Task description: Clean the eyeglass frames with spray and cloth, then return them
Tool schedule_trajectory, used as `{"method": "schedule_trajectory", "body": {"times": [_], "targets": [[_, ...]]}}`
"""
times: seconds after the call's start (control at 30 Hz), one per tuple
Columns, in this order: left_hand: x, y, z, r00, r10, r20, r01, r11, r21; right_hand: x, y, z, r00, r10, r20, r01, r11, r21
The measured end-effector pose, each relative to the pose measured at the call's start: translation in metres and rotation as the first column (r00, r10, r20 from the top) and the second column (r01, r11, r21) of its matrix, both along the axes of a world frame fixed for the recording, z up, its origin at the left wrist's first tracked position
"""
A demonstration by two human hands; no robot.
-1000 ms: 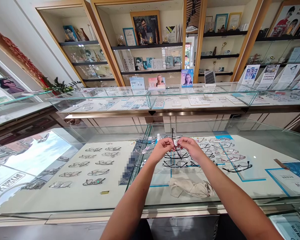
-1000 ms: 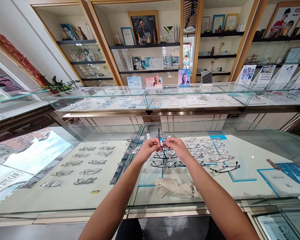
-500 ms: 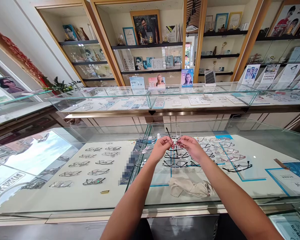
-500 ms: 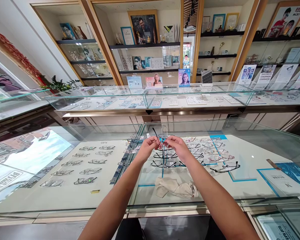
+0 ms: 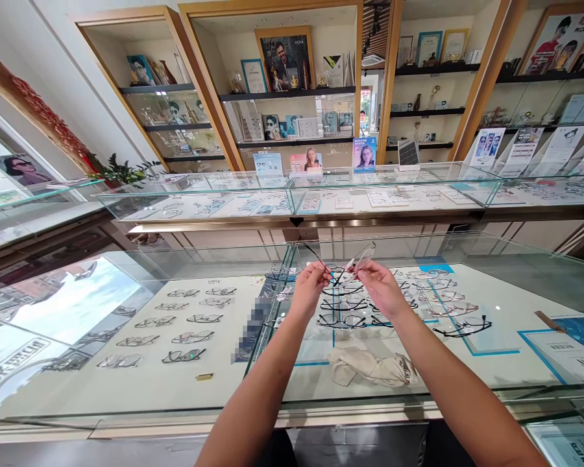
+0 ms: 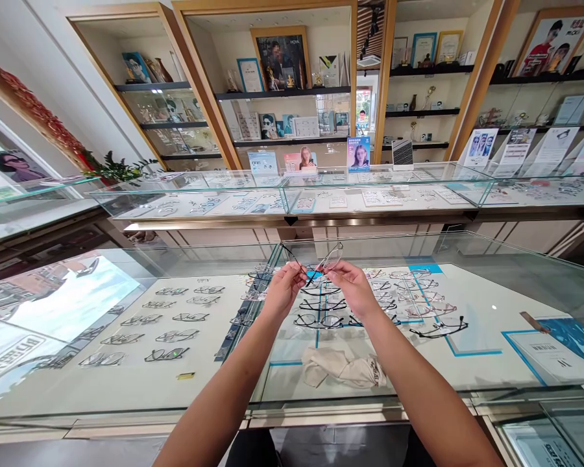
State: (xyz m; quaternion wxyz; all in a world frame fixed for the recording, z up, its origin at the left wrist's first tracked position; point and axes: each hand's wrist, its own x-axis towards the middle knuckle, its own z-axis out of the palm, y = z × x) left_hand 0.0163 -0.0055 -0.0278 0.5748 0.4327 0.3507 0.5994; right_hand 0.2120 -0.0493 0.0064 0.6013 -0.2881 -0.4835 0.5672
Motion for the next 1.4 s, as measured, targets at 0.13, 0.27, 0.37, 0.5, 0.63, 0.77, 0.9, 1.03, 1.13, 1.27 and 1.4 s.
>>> {"method": "schedule_trajectory", "body": {"times": [0.13,0.27,0.37,0.5,0.63,0.77,0.9,1.03,1.13,1.27,1.4], "targets": [[0.001,-0.003,0.001,0.999,-0.002,-0.036,0.001,1.0,-0.011,0.009,-0.002,0.006,0.997,-0.071,0.035,0.069,0.996,0.053],[-0.003,-0.004,0.005,0.996,0.045,-0.081,-0.04,0.998,0.054,0.024,-0.002,0.01,0.972,-0.17,0.165,0.13,0.964,0.232],[-0.007,-0.004,0.008,0.988,0.066,-0.137,-0.051,0.993,0.108,0.03,-0.002,0.01,0.87,-0.316,0.379,0.126,0.885,0.448],[-0.01,-0.005,0.011,0.986,0.003,-0.165,0.015,0.994,0.106,0.027,-0.002,0.005,0.721,-0.46,0.518,0.078,0.797,0.599],[-0.013,-0.007,0.011,0.973,-0.068,-0.222,0.097,0.988,0.124,0.017,-0.002,-0.004,0.634,-0.493,0.596,-0.017,0.761,0.648],[-0.014,-0.009,0.013,0.962,-0.065,-0.265,0.12,0.973,0.195,0.01,-0.003,-0.008,0.587,-0.486,0.648,-0.107,0.747,0.656],[-0.015,-0.01,0.017,0.978,-0.053,-0.204,0.089,0.981,0.173,0.008,-0.004,-0.008,0.575,-0.486,0.658,-0.112,0.75,0.652],[-0.019,-0.011,0.021,0.988,-0.016,-0.154,0.047,0.978,0.203,0.008,-0.007,-0.006,0.629,-0.401,0.666,-0.122,0.795,0.594],[-0.02,-0.013,0.023,0.986,-0.038,-0.165,0.076,0.97,0.23,0.008,-0.01,-0.004,0.682,-0.22,0.698,-0.173,0.878,0.447],[-0.019,-0.017,0.025,0.976,-0.117,-0.182,0.159,0.958,0.238,0.009,-0.012,0.0,0.701,0.054,0.711,-0.312,0.92,0.237],[-0.021,-0.014,0.022,0.98,-0.094,-0.175,0.136,0.96,0.243,0.01,-0.011,0.001,0.75,0.124,0.65,-0.319,0.928,0.192]]}}
